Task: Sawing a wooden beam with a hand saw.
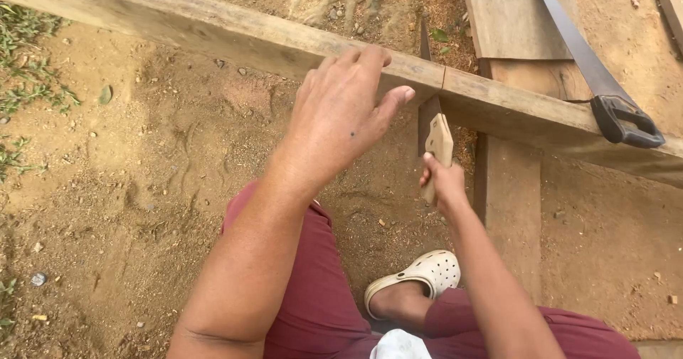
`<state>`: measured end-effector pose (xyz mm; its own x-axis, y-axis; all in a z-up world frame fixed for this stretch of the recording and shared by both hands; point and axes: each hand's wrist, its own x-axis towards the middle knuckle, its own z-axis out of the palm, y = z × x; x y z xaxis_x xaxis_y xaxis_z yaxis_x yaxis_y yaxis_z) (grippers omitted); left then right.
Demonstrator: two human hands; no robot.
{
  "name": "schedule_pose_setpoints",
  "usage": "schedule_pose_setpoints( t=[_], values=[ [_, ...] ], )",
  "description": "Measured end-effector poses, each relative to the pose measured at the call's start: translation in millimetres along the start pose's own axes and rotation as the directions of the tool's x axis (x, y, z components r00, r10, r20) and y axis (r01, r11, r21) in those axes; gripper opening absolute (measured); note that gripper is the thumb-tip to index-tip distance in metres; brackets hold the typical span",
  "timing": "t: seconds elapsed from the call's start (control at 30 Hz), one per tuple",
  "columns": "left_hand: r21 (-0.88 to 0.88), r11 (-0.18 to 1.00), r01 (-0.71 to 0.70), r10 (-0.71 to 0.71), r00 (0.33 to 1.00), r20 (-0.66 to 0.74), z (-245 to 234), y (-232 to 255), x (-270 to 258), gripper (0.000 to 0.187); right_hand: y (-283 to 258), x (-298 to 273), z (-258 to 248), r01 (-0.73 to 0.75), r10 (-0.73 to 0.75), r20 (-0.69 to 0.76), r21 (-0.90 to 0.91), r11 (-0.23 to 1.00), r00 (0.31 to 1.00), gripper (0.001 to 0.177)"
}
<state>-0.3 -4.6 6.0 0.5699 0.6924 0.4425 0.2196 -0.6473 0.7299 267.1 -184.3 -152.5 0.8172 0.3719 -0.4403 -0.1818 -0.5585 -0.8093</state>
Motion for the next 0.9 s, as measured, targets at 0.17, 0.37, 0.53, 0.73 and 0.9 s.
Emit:
schedule_pose_setpoints(
  t=[0.17,0.37,0.53,0.73,0.9],
  values=[
    [0.022,0.999,-0.027,0.028,0.999,-0.024,3.0,1.6,-2.5,0.044,-4.4,28.6,6.4,0.049,-0.049,0.071,0.001,0.999,0.996,0.030],
    [0.036,0.999,-0.022,0.023,0.999,-0.023,12.2,-1.6,-2.4,0.043,99.4,-53.7,-31.0,0.050,-0.050,0.040,-0.011,0.999,0.998,0.026],
    [0.004,0.998,-0.064,0.064,0.998,-0.015,18.8,3.0,3.7,0.043,167.6,-139.6,-75.5,0.059,-0.067,0.062,0.116,0.992,0.996,0.028],
    [0.017,0.993,-0.113,0.114,0.989,-0.093,29.5,2.2,12.9,0.042,108.6,-99.2,-53.0,0.074,-0.076,0.036,0.064,0.995,0.996,0.026],
    [0.040,0.998,-0.048,0.047,0.998,0.032,30.5,5.8,19.6,0.042,7.2,-6.2,-16.8,-0.020,0.018,0.044,0.048,0.999,0.999,0.025]
  ],
)
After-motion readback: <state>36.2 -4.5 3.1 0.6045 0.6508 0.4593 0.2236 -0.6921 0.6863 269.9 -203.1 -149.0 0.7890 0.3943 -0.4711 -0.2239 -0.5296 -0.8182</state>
